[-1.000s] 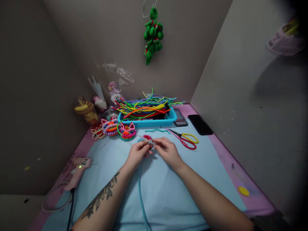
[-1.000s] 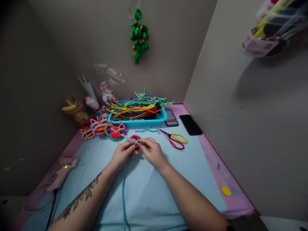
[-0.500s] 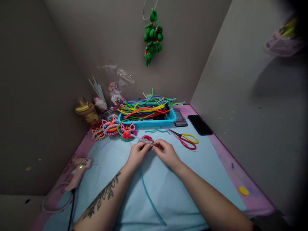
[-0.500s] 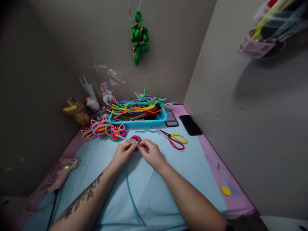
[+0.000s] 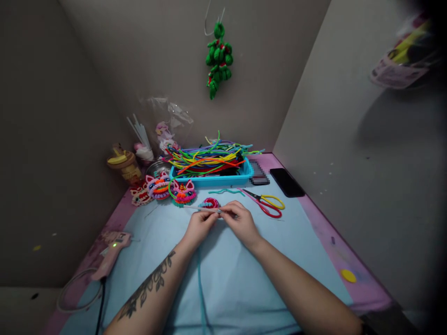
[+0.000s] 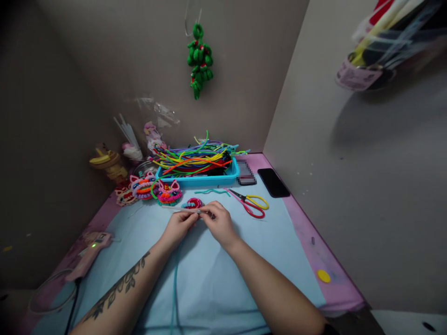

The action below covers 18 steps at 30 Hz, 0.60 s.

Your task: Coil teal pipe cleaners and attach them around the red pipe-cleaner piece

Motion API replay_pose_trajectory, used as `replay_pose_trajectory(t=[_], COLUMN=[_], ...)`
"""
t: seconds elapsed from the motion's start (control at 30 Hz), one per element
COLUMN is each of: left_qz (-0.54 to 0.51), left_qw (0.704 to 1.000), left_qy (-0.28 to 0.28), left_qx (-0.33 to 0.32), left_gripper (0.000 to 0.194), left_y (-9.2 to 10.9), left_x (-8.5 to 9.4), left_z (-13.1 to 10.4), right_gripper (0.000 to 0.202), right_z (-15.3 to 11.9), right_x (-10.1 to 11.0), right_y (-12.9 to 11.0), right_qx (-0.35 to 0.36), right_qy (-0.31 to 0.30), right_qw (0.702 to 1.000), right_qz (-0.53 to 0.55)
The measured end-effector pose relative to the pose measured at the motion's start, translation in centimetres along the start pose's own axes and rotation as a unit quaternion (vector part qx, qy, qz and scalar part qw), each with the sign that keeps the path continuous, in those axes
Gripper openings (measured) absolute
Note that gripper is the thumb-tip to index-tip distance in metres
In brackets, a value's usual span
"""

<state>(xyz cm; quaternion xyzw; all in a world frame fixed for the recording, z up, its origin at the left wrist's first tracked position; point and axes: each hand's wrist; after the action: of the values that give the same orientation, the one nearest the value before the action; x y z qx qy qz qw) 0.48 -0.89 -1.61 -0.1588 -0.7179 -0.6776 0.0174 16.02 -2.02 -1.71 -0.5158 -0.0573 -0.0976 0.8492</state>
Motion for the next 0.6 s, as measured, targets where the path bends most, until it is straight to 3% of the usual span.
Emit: replay_pose_trajectory(t=[0.17, 0.37, 0.6], left_qz=[-0.039, -0.086, -0.098], left_qw=[0.999, 0.996, 0.995], left_qy=[-0.032, -0.03, 0.026], left_qx=[0.002, 0.001, 0.011], left_gripper=[0.028, 0.031, 0.035], left_y=[-0.13, 0.09, 0.44], left_x=[-0.32, -0.53, -0.55], left_z=[-0.07, -0.28, -0.28], right_gripper=[0.019, 0.022, 0.034], right_z=[-0.1, -0.4, -0.52], right_x=[0.23, 0.21, -0.05], right_y=[0.32, 0.4, 0.56], right_qx=[0.07, 0.114, 0.132], right_qy=[0.033, 0.019, -0.027], right_qw=[0.994, 0.979, 0.987], right_qz=[-0.074, -0.167, -0.093])
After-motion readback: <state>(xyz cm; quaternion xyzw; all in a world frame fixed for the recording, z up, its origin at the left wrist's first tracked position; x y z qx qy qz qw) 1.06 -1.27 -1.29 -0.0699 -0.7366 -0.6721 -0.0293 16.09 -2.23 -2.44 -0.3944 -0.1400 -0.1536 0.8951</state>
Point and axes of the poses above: each hand's wrist, its own z-axis towards the middle knuckle, its own x-axis out of the back of the hand, y = z × x, and after that the axes turned 3 degrees about z, right-handed
